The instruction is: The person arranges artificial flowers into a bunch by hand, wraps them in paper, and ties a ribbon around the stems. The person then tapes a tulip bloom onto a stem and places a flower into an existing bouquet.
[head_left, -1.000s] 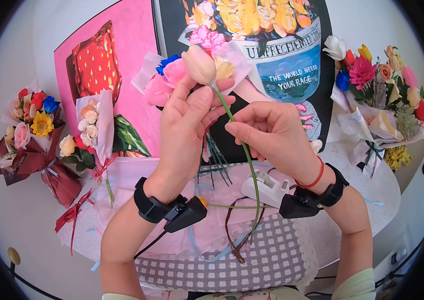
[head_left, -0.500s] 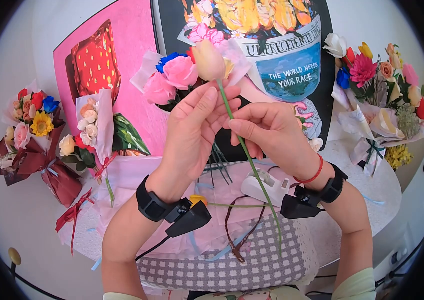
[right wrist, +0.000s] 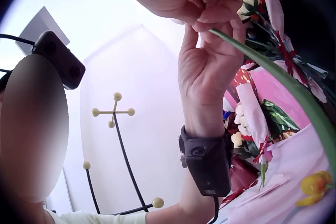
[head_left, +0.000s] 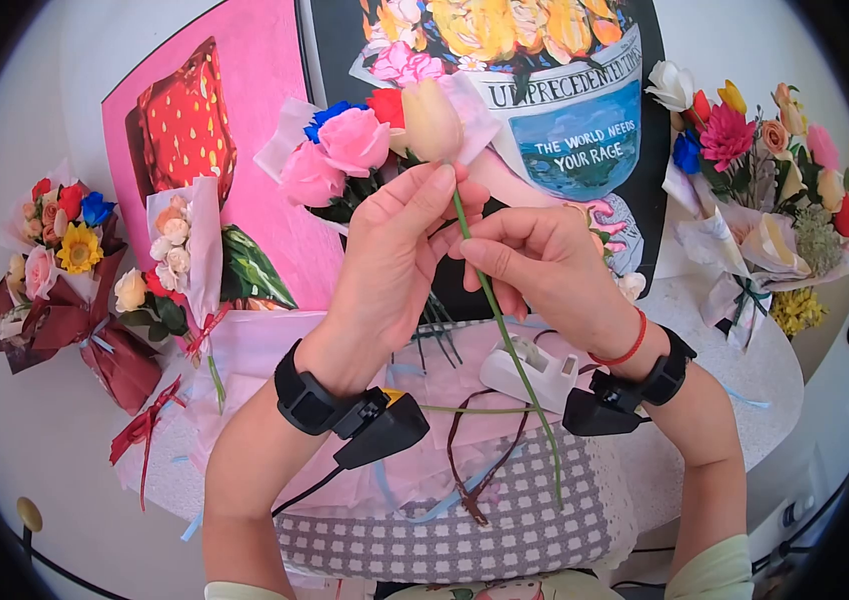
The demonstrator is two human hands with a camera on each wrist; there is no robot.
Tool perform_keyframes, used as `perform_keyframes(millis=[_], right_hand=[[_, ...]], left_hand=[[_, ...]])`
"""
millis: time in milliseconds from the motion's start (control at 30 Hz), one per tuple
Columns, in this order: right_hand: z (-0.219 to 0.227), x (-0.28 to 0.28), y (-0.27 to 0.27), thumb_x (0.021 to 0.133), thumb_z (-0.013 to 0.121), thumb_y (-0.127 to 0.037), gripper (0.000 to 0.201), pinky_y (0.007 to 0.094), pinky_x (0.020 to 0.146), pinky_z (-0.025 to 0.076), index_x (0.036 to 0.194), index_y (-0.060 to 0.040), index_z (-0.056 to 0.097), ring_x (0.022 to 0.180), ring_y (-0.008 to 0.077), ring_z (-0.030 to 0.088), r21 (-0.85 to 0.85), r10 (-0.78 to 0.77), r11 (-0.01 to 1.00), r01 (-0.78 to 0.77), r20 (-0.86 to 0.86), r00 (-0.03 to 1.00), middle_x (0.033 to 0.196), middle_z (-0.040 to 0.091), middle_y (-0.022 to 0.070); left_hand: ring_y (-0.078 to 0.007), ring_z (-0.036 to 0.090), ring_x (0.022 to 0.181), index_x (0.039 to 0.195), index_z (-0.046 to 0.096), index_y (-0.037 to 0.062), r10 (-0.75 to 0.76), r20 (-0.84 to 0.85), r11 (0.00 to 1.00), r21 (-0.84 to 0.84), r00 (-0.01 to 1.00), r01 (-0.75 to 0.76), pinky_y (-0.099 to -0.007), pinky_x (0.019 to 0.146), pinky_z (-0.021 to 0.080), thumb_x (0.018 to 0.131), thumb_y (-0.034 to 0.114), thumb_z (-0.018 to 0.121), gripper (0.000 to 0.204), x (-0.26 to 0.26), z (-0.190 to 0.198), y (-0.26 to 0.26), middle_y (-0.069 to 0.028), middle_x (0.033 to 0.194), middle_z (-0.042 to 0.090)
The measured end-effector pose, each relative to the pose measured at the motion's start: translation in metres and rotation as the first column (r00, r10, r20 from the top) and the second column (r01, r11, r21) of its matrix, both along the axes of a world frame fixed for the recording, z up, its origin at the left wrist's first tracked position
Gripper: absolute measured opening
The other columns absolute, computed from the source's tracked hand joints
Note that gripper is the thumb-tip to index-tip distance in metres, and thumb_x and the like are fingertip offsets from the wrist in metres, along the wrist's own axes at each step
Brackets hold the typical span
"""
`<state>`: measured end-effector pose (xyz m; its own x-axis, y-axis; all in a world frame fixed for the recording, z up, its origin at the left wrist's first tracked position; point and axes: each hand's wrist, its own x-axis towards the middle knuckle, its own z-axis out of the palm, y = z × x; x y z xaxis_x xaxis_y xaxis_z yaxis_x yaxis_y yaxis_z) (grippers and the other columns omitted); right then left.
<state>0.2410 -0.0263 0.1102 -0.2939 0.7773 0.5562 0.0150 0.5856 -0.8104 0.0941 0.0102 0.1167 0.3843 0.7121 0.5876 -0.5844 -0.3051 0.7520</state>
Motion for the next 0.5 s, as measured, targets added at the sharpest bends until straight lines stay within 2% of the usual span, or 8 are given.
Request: perform_keyframes(millis=[67, 167, 233, 367, 500], right_hand=[[-0.002, 0.0024, 0.0024, 0.084, 0.054, -0.011, 0.013, 0.0159, 0.039, 0.034, 0.085, 0.0005, 0.06, 0.046, 0.002, 0.046, 0.024, 0.009, 1.0, -0.009, -0.009, 1.0, 0.064, 0.058, 0.0006], [-0.0027, 0.005, 0.0034, 0.085, 0.053, -0.013, 0.016, 0.0153, 0.038, 0.035, 0.086, 0.0004, 0.06, 0.046, 0.0019, 0.047, 0.022, 0.018, 1.0, -0.018, -0.001, 1.0, 0.065, 0.058, 0.0012], [-0.0033, 0.006, 0.0052, 0.086, 0.052, -0.014, 0.016, 0.0153, 0.038, 0.035, 0.086, 0.0003, 0.06, 0.046, 0.002, 0.047, 0.026, 0.025, 0.999, -0.025, 0.008, 1.0, 0.066, 0.059, 0.0014], [-0.0035, 0.0075, 0.0064, 0.087, 0.051, -0.014, 0.017, 0.0153, 0.039, 0.035, 0.087, 0.0, 0.061, 0.046, 0.0021, 0.047, 0.01, 0.051, 0.999, -0.051, 0.001, 0.999, 0.067, 0.059, 0.0017], [-0.0037, 0.0081, 0.006, 0.087, 0.052, -0.014, 0.017, 0.0154, 0.039, 0.035, 0.088, -0.0001, 0.061, 0.046, 0.0021, 0.047, -0.001, 0.047, 0.999, -0.047, -0.007, 0.999, 0.068, 0.058, 0.0016]], left_hand=[[-0.0114, 0.056, 0.078, 0.103, 0.053, 0.0009, 0.04, 0.001, 0.999, -0.011, 0.999, -0.04, -0.0242, 0.066, 0.045, 0.087, 0.024, 0.053, 0.028, 0.0031, 0.0007, -0.0012, -0.0077, 0.091, 0.06], [-0.0121, 0.057, 0.08, 0.107, 0.053, 0.0002, -0.028, 0.042, 0.996, -0.08, 0.999, 0.031, -0.0249, 0.069, 0.046, 0.088, 0.024, 0.053, 0.031, 0.0028, 0.0001, 0.0007, -0.0081, 0.093, 0.06], [-0.0125, 0.057, 0.083, 0.109, 0.052, -0.0004, -0.175, 0.026, 0.983, -0.056, 0.984, 0.176, -0.0259, 0.071, 0.047, 0.087, 0.025, 0.053, 0.033, -0.0005, -0.0018, 0.0061, -0.0086, 0.095, 0.06], [-0.0126, 0.057, 0.084, 0.107, 0.052, 0.0, -0.082, 0.026, 0.992, -0.099, 0.996, 0.084, -0.0266, 0.071, 0.047, 0.087, 0.025, 0.053, 0.032, 0.0025, -0.0005, 0.0023, -0.0088, 0.096, 0.06], [-0.0103, 0.053, 0.075, 0.102, 0.055, 0.0019, -0.054, 0.015, 0.996, -0.069, 0.998, 0.055, -0.025, 0.069, 0.044, 0.086, 0.024, 0.055, 0.027, 0.0019, -0.0021, 0.0064, -0.0077, 0.095, 0.06]])
